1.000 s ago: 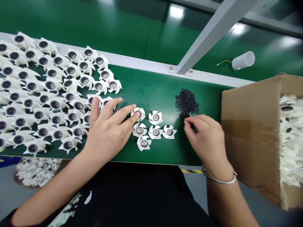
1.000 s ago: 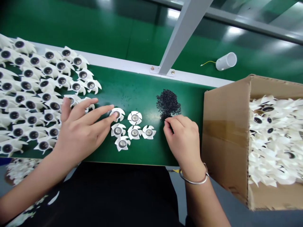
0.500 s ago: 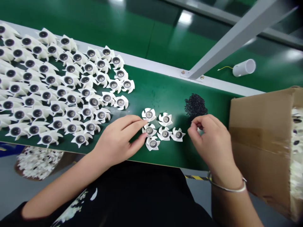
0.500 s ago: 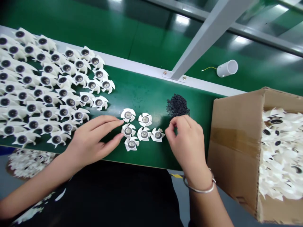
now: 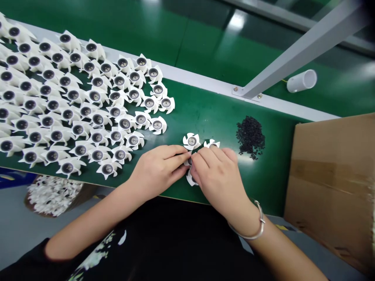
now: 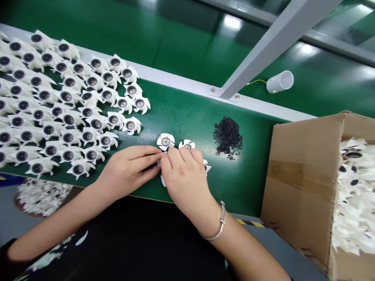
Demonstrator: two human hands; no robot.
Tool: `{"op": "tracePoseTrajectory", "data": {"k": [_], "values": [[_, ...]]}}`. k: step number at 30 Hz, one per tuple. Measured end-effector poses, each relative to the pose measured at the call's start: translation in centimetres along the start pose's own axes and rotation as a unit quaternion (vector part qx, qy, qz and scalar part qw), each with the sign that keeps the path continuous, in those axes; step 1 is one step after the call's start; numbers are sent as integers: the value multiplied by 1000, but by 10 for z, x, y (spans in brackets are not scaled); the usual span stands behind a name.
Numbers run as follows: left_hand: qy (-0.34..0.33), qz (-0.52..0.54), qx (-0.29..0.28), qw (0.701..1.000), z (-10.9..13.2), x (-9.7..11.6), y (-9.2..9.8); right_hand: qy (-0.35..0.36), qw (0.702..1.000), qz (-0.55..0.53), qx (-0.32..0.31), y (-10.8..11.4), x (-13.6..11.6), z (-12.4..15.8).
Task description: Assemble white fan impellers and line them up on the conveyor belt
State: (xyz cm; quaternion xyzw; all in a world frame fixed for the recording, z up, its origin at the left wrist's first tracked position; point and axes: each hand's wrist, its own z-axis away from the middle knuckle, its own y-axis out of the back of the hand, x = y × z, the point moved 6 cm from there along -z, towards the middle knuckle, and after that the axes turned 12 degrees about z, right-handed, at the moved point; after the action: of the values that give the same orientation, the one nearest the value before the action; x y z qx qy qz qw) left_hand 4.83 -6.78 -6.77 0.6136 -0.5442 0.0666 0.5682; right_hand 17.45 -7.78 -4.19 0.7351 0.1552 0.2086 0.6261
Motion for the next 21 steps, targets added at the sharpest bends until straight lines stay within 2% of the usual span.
{"op": "tracePoseTrajectory", "data": {"k": [9,11,13,15,18,19,21], "values": [[-9,6,15,1000,-2,-1,0,62,993,99,10,12,-30,7],[-8,6,17,1000,-2,-1,0,73,995,75,-4,18,-28,13],[-7,0,23,1000,-2,-1,1,47,999,-7,-24,22,-9,20],[-12,-5,26,1000,-2,0,2,-42,997,-67,-12,25,27,32],[-22,-5,27,999,-3,2,2,-206,977,-25,41,17,85,58],[-23,-4,28,999,-4,2,2,-233,971,-13,48,11,97,66],[-24,-2,31,999,-5,2,2,-243,969,-29,46,-5,109,77]]}}
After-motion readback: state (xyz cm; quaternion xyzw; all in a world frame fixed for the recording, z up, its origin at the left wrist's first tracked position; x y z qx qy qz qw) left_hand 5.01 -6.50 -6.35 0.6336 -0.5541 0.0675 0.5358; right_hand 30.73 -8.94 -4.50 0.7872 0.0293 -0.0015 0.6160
